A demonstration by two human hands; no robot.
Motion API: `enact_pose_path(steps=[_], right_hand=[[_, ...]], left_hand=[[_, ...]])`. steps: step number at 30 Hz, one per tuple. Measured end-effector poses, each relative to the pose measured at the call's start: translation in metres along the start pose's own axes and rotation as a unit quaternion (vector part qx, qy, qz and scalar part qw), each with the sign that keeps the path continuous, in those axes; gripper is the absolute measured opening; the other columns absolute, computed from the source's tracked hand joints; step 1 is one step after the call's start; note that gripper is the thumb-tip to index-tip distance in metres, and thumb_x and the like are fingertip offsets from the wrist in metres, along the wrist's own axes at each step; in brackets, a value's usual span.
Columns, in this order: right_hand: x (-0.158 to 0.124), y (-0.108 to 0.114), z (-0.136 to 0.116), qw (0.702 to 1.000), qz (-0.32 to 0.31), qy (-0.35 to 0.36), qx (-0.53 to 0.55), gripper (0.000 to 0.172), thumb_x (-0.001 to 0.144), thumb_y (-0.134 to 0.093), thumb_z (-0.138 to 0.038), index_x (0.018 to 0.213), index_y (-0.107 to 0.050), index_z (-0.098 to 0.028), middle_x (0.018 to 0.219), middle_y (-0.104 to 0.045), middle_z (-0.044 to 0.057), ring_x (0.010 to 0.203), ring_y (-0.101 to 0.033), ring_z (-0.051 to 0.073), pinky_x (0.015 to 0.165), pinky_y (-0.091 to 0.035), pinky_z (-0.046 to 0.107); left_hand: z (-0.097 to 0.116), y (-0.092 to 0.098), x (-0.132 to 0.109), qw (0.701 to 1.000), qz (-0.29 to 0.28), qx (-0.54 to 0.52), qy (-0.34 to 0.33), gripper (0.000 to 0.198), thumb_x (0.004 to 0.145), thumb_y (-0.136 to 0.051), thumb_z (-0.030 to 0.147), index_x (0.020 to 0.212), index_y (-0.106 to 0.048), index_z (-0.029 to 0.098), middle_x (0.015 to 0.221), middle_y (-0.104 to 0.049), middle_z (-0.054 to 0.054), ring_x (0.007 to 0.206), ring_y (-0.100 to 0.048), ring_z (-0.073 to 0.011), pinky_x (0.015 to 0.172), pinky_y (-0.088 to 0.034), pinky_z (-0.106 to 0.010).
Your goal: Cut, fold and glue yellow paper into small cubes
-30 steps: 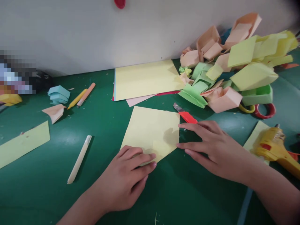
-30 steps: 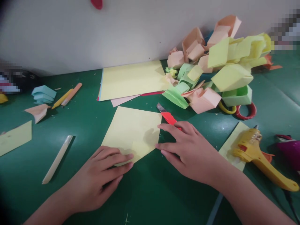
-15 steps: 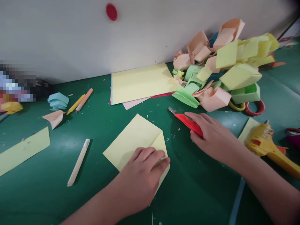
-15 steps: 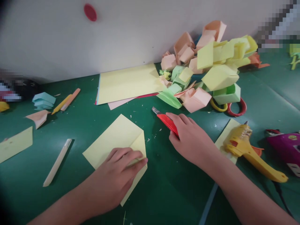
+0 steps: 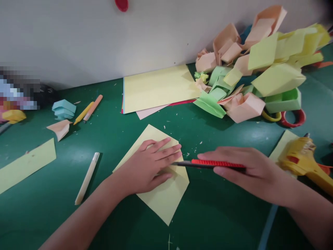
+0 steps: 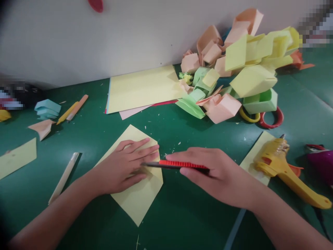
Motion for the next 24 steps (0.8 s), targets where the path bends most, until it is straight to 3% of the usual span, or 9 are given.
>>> enact_pose_path(steps=[3, 6, 13, 18, 24], right_hand=[[0.0, -0.009, -0.005, 0.999, -0.038, 0.015, 0.013, 0.04, 0.1, -0.051, -0.029, 0.137, -0.059, -0.043, 0.086, -0.067, -0.002, 0.065, -0.062, 0.012, 0.056, -0.051, 0.023], [0.0, -0.005, 0.0, 0.999, -0.027, 0.014, 0.011, 0.041, 0.1, -0.052, -0.029, 0.138, -0.059, -0.044, 0.086, -0.066, -0.002, 0.067, -0.062, 0.012, 0.059, -0.051, 0.024], [0.005, -0.008, 0.008, 0.999, -0.028, 0.022, -0.021, 0.042, 0.101, -0.05, -0.028, 0.139, -0.059, -0.041, 0.09, -0.066, 0.0, 0.073, -0.064, 0.012, 0.065, -0.051, 0.024], [0.013, -0.015, 0.004, 0.998, -0.039, 0.042, -0.036, 0.043, 0.102, -0.047, -0.025, 0.141, -0.057, -0.04, 0.091, -0.065, 0.0, 0.073, -0.063, 0.011, 0.067, -0.05, 0.023], [0.022, -0.02, 0.002, 0.996, -0.058, 0.066, -0.025, 0.042, 0.101, -0.049, -0.026, 0.14, -0.058, -0.039, 0.095, -0.067, 0.0, 0.076, -0.063, 0.012, 0.069, -0.05, 0.024]], left_hand=[[0.0, 0.002, 0.002, 0.999, 0.013, 0.026, 0.033, 0.057, 0.105, -0.036, 0.048, 0.156, -0.033, 0.022, 0.165, -0.032, -0.004, 0.152, -0.025, -0.0314, 0.111, -0.028, -0.047], [0.002, 0.005, 0.002, 0.996, 0.028, 0.053, 0.068, 0.061, 0.105, -0.036, 0.052, 0.157, -0.032, 0.021, 0.165, -0.032, -0.005, 0.146, -0.032, -0.0332, 0.106, -0.032, -0.048], [-0.007, 0.011, -0.006, 0.991, 0.045, 0.071, 0.101, 0.047, 0.105, -0.038, 0.03, 0.15, -0.045, 0.025, 0.156, -0.046, -0.005, 0.115, -0.052, -0.0311, 0.087, -0.04, -0.046], [-0.017, 0.006, -0.01, 0.995, 0.057, 0.051, 0.062, 0.045, 0.104, -0.037, 0.019, 0.147, -0.049, 0.027, 0.157, -0.046, -0.002, 0.131, -0.046, -0.0316, 0.095, -0.039, -0.047], [-0.02, 0.0, -0.011, 0.999, 0.035, 0.02, 0.024, 0.059, 0.096, -0.035, 0.006, 0.152, -0.041, 0.024, 0.16, -0.041, 0.0, 0.145, -0.04, -0.0238, 0.104, -0.039, -0.042]])
Point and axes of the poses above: each hand's wrist, its own x-axis towards the middle knuckle, its own y-axis out of the back of the hand, z = x × y, the point moved 9 cm from there along x, towards the middle knuckle
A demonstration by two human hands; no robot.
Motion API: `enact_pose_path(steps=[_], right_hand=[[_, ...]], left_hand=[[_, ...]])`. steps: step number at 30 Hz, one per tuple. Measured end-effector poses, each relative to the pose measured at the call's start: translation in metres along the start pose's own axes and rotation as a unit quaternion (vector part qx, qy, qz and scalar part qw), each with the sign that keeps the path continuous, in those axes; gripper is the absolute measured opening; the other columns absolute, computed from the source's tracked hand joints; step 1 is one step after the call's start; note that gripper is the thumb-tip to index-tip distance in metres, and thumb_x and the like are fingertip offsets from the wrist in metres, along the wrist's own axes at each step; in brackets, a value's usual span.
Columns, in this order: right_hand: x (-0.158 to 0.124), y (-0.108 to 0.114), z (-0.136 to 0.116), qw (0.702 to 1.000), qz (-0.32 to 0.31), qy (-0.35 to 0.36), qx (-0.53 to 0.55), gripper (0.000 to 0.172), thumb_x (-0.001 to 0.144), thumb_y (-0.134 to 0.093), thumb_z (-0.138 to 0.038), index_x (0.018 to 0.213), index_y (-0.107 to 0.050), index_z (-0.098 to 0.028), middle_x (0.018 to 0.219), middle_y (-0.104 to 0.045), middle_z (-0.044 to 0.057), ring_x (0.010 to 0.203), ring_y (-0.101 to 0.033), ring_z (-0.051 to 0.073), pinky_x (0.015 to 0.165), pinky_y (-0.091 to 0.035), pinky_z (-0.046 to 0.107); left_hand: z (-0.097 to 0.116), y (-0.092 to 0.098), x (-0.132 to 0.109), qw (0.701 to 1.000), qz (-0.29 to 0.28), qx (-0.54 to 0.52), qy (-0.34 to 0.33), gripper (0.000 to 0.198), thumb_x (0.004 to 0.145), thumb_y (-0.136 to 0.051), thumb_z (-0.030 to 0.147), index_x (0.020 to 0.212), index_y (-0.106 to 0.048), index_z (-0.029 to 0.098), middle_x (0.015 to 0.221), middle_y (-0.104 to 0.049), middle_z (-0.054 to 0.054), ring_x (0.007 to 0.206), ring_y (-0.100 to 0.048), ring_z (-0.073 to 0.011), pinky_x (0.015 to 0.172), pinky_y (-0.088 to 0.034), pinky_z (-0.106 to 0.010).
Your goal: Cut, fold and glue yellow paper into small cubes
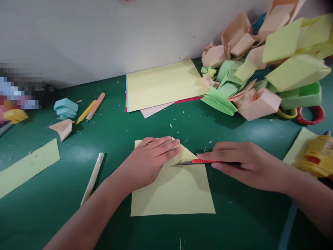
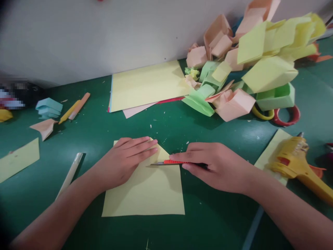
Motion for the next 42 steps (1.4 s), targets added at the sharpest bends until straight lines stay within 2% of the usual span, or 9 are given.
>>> enact_pose_path(steps=[10, 28, 42], right_hand=[[0.0016, -0.0033, 0.0029, 1.0, -0.018, -0.005, -0.008, 0.047, 0.102, -0.048, -0.024, 0.145, -0.051, -0.044, 0.092, -0.062, -0.001, 0.075, -0.06, 0.011, 0.067, -0.049, 0.023], [-0.0016, -0.0054, -0.0003, 1.0, -0.016, 0.008, -0.022, 0.044, 0.102, -0.048, -0.024, 0.143, -0.054, -0.04, 0.1, -0.063, 0.0, 0.083, -0.062, 0.011, 0.074, -0.05, 0.023], [-0.0042, -0.0053, -0.0025, 0.999, -0.011, 0.024, -0.044, 0.048, 0.102, -0.046, -0.021, 0.145, -0.051, -0.04, 0.101, -0.063, 0.002, 0.079, -0.062, 0.012, 0.07, -0.049, 0.025]], left_hand=[[0.0004, 0.0042, -0.0015, 0.999, 0.002, -0.029, -0.021, 0.047, 0.105, -0.037, 0.024, 0.151, -0.043, 0.031, 0.161, -0.039, 0.001, 0.147, -0.038, -0.0283, 0.104, -0.038, -0.047], [0.001, 0.0048, -0.0002, 0.999, 0.004, -0.019, -0.03, 0.045, 0.107, -0.036, 0.027, 0.149, -0.045, 0.038, 0.161, -0.039, 0.0, 0.146, -0.038, -0.0296, 0.096, -0.038, -0.047], [0.001, 0.0038, -0.0015, 0.999, 0.007, -0.024, -0.039, 0.045, 0.105, -0.04, 0.03, 0.15, -0.045, 0.036, 0.162, -0.037, -0.002, 0.146, -0.039, -0.0316, 0.102, -0.039, -0.049]])
Point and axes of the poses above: each hand's wrist, its own x-axis towards the middle knuckle, its own y-axis out of the back of the hand, z = x × y, the point moved 9 cm from there along x, towards the middle knuckle
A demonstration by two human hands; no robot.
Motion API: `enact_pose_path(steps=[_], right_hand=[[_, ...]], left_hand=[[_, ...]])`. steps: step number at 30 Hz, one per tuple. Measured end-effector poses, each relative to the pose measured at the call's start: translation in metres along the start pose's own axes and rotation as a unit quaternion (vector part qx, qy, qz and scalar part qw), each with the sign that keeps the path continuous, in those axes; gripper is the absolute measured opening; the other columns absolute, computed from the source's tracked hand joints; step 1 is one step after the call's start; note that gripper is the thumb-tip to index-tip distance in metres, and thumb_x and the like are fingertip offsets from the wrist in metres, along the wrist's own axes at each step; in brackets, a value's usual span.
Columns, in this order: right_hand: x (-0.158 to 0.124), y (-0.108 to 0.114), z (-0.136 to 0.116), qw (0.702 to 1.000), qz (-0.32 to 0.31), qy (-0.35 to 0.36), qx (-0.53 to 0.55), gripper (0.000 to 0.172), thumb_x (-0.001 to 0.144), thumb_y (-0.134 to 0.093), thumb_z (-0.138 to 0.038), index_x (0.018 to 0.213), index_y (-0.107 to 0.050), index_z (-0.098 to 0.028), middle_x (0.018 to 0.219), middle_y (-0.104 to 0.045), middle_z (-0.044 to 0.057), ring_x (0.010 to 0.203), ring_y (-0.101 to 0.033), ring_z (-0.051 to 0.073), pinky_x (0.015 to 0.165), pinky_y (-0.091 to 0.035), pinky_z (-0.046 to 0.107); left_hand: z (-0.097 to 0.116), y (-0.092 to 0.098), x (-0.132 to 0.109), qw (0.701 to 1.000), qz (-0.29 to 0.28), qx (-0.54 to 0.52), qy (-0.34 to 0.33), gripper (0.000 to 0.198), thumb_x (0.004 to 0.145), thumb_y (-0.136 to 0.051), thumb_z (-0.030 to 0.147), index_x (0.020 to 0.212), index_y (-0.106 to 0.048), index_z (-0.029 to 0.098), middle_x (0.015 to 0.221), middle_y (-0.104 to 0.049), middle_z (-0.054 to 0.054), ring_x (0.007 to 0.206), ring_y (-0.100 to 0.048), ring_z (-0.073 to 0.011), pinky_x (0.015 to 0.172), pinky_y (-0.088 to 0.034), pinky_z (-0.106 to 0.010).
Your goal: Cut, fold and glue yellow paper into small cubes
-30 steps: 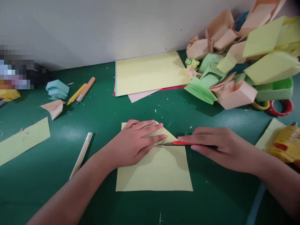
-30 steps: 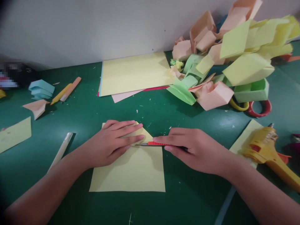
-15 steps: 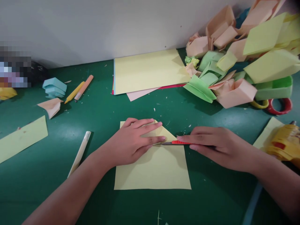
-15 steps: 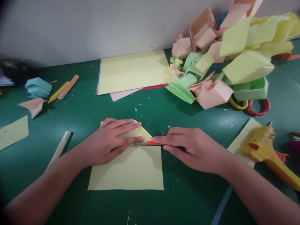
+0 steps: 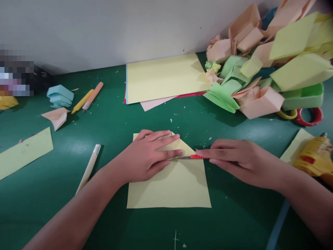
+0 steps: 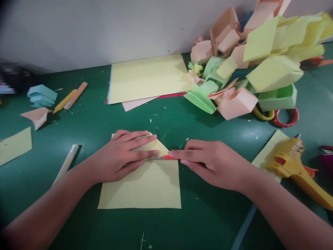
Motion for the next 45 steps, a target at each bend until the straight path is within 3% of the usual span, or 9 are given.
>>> enact_pose_path(steps=[16, 34, 45], right_hand=[[0.0007, 0.002, 0.0012, 1.0, -0.01, -0.007, 0.007, 0.045, 0.102, -0.046, -0.024, 0.145, -0.053, -0.036, 0.1, -0.066, 0.003, 0.08, -0.064, 0.013, 0.072, -0.05, 0.025], [-0.0009, 0.0074, 0.0032, 1.0, 0.001, -0.019, 0.014, 0.044, 0.101, -0.048, -0.026, 0.142, -0.057, -0.037, 0.096, -0.069, 0.002, 0.076, -0.065, 0.013, 0.069, -0.051, 0.025], [-0.0034, 0.0091, 0.0043, 1.0, -0.001, -0.017, 0.019, 0.043, 0.101, -0.048, -0.026, 0.142, -0.057, -0.036, 0.099, -0.069, 0.003, 0.079, -0.065, 0.015, 0.07, -0.051, 0.026]], left_hand=[[-0.0001, -0.0009, -0.0001, 0.999, -0.027, 0.024, -0.005, 0.048, 0.104, -0.044, 0.041, 0.151, -0.042, 0.037, 0.165, -0.031, -0.002, 0.148, -0.035, -0.0302, 0.104, -0.036, -0.046], [0.0003, 0.0004, 0.0001, 1.0, -0.016, 0.001, -0.006, 0.047, 0.104, -0.047, 0.039, 0.15, -0.045, 0.034, 0.164, -0.033, -0.003, 0.15, -0.031, -0.033, 0.11, -0.036, -0.048], [-0.0002, 0.004, 0.0016, 1.0, -0.005, -0.016, -0.002, 0.046, 0.101, -0.051, 0.038, 0.147, -0.049, 0.035, 0.16, -0.042, -0.003, 0.153, -0.018, -0.0406, 0.114, -0.033, -0.062]])
Point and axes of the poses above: each hand's wrist, its own x-axis towards the middle knuckle, its own y-axis out of the back of the hand, z = x × y, the point moved 9 cm from there along x, towards the middle knuckle
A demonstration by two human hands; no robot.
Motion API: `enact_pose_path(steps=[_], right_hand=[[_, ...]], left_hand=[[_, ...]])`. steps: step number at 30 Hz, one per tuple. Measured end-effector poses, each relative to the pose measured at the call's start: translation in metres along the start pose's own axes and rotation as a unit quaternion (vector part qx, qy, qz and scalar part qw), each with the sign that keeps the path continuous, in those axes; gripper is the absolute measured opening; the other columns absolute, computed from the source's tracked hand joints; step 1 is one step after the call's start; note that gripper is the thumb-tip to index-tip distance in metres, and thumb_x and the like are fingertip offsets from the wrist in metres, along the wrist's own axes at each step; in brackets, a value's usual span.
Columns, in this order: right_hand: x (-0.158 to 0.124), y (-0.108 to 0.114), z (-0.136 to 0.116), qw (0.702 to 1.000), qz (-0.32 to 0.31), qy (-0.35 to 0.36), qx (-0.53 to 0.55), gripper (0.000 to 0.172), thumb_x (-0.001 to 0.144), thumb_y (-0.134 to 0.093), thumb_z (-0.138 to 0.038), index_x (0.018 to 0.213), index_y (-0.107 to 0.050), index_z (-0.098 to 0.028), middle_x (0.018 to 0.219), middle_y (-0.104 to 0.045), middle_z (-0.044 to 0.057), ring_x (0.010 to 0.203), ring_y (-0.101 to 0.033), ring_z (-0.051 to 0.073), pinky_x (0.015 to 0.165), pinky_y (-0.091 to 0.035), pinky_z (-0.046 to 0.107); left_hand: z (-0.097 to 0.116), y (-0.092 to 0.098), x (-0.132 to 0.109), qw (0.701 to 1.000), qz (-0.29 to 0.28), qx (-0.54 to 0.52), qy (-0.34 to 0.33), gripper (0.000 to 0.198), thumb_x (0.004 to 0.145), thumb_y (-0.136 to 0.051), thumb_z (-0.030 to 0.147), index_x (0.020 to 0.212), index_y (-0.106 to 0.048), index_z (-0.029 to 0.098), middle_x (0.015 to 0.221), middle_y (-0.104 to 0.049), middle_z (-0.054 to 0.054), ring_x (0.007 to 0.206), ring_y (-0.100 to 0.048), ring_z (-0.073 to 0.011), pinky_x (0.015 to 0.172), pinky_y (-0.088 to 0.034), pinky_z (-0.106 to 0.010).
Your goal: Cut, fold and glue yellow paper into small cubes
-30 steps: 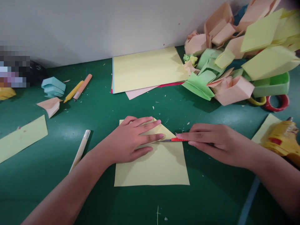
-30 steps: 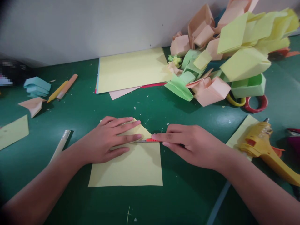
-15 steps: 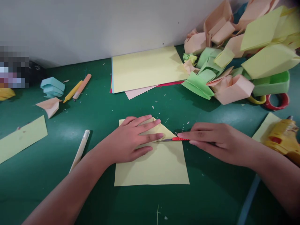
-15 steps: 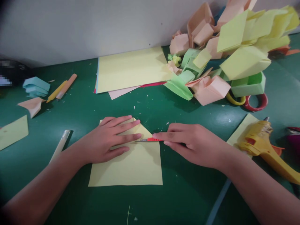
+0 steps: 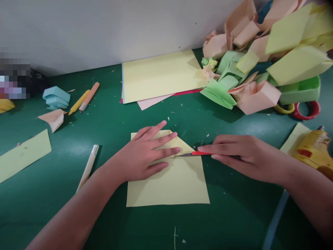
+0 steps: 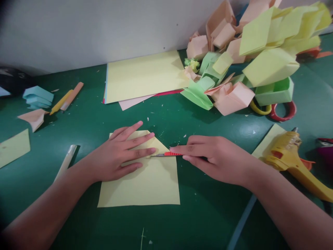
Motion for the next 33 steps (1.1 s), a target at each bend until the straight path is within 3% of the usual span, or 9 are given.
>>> enact_pose_path(steps=[14, 21, 28, 33], right_hand=[[-0.001, 0.004, 0.001, 1.0, 0.005, -0.007, 0.005, 0.041, 0.101, -0.049, -0.028, 0.14, -0.06, -0.036, 0.096, -0.069, 0.003, 0.076, -0.065, 0.014, 0.068, -0.051, 0.025], [-0.003, 0.004, 0.003, 1.0, -0.001, -0.014, 0.01, 0.042, 0.101, -0.048, -0.029, 0.141, -0.058, -0.037, 0.096, -0.069, 0.003, 0.076, -0.065, 0.014, 0.069, -0.051, 0.026], [-0.004, 0.004, 0.005, 1.0, -0.003, -0.018, 0.008, 0.042, 0.101, -0.048, -0.029, 0.141, -0.058, -0.038, 0.097, -0.068, 0.002, 0.076, -0.065, 0.014, 0.069, -0.051, 0.026], [-0.005, 0.002, 0.006, 1.0, -0.011, -0.014, 0.004, 0.042, 0.102, -0.047, -0.029, 0.142, -0.057, -0.039, 0.096, -0.064, 0.001, 0.076, -0.062, 0.012, 0.069, -0.049, 0.024]], left_hand=[[-0.001, -0.003, -0.001, 1.0, -0.01, 0.003, 0.001, 0.049, 0.102, -0.051, 0.037, 0.15, -0.044, 0.036, 0.163, -0.035, -0.002, 0.155, -0.015, -0.0375, 0.119, -0.027, -0.058], [-0.001, -0.001, -0.001, 1.0, -0.009, 0.026, 0.008, 0.047, 0.102, -0.049, 0.038, 0.149, -0.045, 0.037, 0.162, -0.037, 0.0, 0.154, -0.017, -0.0383, 0.119, -0.015, -0.063], [0.004, 0.001, 0.001, 1.0, 0.003, 0.025, -0.007, 0.047, 0.101, -0.05, 0.033, 0.148, -0.048, 0.032, 0.161, -0.039, -0.002, 0.155, -0.013, -0.0376, 0.117, -0.02, -0.059], [0.01, 0.001, 0.003, 0.999, -0.004, 0.018, -0.039, 0.048, 0.1, -0.047, 0.027, 0.148, -0.048, 0.022, 0.158, -0.043, -0.005, 0.153, -0.022, -0.0366, 0.114, -0.028, -0.056]])
Point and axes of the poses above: each hand's wrist, its own x-axis towards the middle knuckle, its own y-axis out of the back of the hand, z = x × y, the point moved 9 cm from there along x, towards the middle knuckle
